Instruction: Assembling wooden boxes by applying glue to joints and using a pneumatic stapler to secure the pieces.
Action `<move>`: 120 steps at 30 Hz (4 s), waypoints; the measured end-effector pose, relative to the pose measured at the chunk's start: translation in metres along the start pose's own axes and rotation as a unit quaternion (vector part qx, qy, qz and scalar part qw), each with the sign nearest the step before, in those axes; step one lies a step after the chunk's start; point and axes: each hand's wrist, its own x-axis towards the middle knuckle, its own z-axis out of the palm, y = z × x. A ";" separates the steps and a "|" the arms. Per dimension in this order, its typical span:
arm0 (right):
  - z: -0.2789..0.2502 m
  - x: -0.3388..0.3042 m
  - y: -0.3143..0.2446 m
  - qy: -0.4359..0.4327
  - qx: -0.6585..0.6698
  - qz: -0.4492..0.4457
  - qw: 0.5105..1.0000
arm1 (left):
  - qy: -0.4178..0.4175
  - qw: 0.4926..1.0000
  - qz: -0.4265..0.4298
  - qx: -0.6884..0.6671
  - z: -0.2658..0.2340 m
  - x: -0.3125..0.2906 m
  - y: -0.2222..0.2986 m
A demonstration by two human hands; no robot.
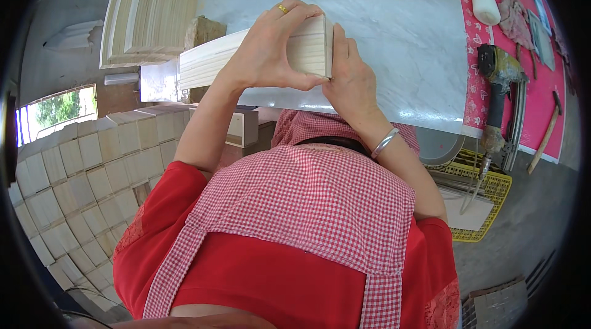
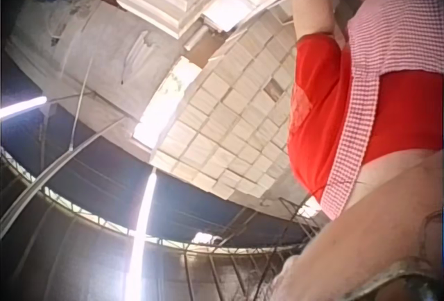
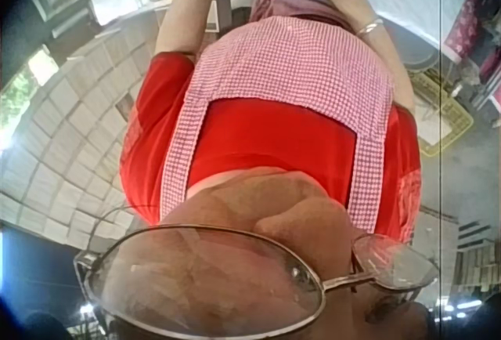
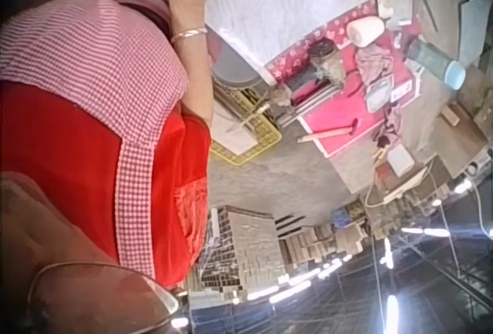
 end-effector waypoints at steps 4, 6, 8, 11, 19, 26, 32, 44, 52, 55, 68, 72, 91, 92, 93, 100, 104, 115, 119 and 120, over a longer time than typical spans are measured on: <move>0.000 0.000 0.000 0.001 -0.001 -0.003 1.000 | 0.002 1.000 0.005 0.006 0.001 0.000 -0.001; 0.000 0.001 0.000 -0.001 -0.001 -0.001 1.000 | 0.004 1.000 0.007 0.006 0.001 0.000 -0.001; -0.001 0.001 -0.001 -0.001 -0.001 0.001 1.000 | 0.008 1.000 0.009 0.007 0.002 -0.001 -0.002; -0.001 0.001 -0.001 -0.011 0.000 0.003 1.000 | 0.010 1.000 0.010 0.004 0.003 -0.001 -0.002; -0.008 0.002 0.005 -0.028 0.123 0.016 0.992 | 0.007 1.000 0.003 0.002 0.005 0.000 -0.001; -0.032 0.004 -0.011 -0.051 0.215 -0.017 0.975 | 0.013 1.000 0.004 -0.001 0.006 0.002 -0.002; -0.059 -0.012 -0.017 -0.148 0.268 0.028 0.951 | 0.021 1.000 0.003 0.003 0.008 -0.002 -0.002; -0.017 -0.028 -0.007 0.161 0.146 -0.129 0.968 | 0.025 0.999 0.016 0.018 0.008 0.000 -0.003; -0.019 -0.028 -0.009 0.171 0.101 -0.154 0.968 | 0.031 0.999 0.017 0.021 0.006 0.005 0.002; -0.019 -0.029 -0.005 0.170 0.106 -0.163 0.966 | 0.027 0.999 0.018 0.031 0.007 0.007 0.001; -0.238 0.074 0.154 0.160 -0.249 0.157 0.942 | 0.007 1.000 -0.028 0.001 -0.003 0.002 0.013; -0.262 0.097 0.278 0.114 -0.406 0.113 0.900 | 0.015 1.000 -0.005 0.002 -0.002 0.007 0.014; -0.290 0.030 0.211 0.099 -0.313 0.322 0.888 | 0.024 1.000 -0.010 -0.004 0.005 0.002 0.009; -0.293 0.032 0.214 0.056 -0.284 0.349 0.891 | 0.027 1.000 -0.011 -0.004 0.006 0.001 0.008; -0.292 0.033 0.223 0.056 -0.282 0.346 0.893 | 0.030 0.999 -0.016 -0.003 0.005 -0.002 0.008; -0.277 0.066 0.239 0.125 -0.369 0.212 0.896 | 0.019 1.000 -0.021 -0.006 0.004 0.003 0.009; -0.268 0.089 0.243 0.085 -0.379 0.256 0.885 | 0.008 0.999 -0.040 -0.002 0.001 0.003 0.014; -0.288 0.142 0.299 0.067 -0.303 0.213 0.926 | 0.001 0.999 -0.035 0.011 -0.001 0.003 0.013; -0.306 0.139 0.287 0.207 -0.308 0.046 0.928 | -0.002 0.999 -0.041 0.008 -0.002 0.004 0.010; -0.306 0.138 0.275 0.201 -0.306 0.046 0.930 | -0.002 0.999 -0.040 0.006 -0.003 0.004 0.011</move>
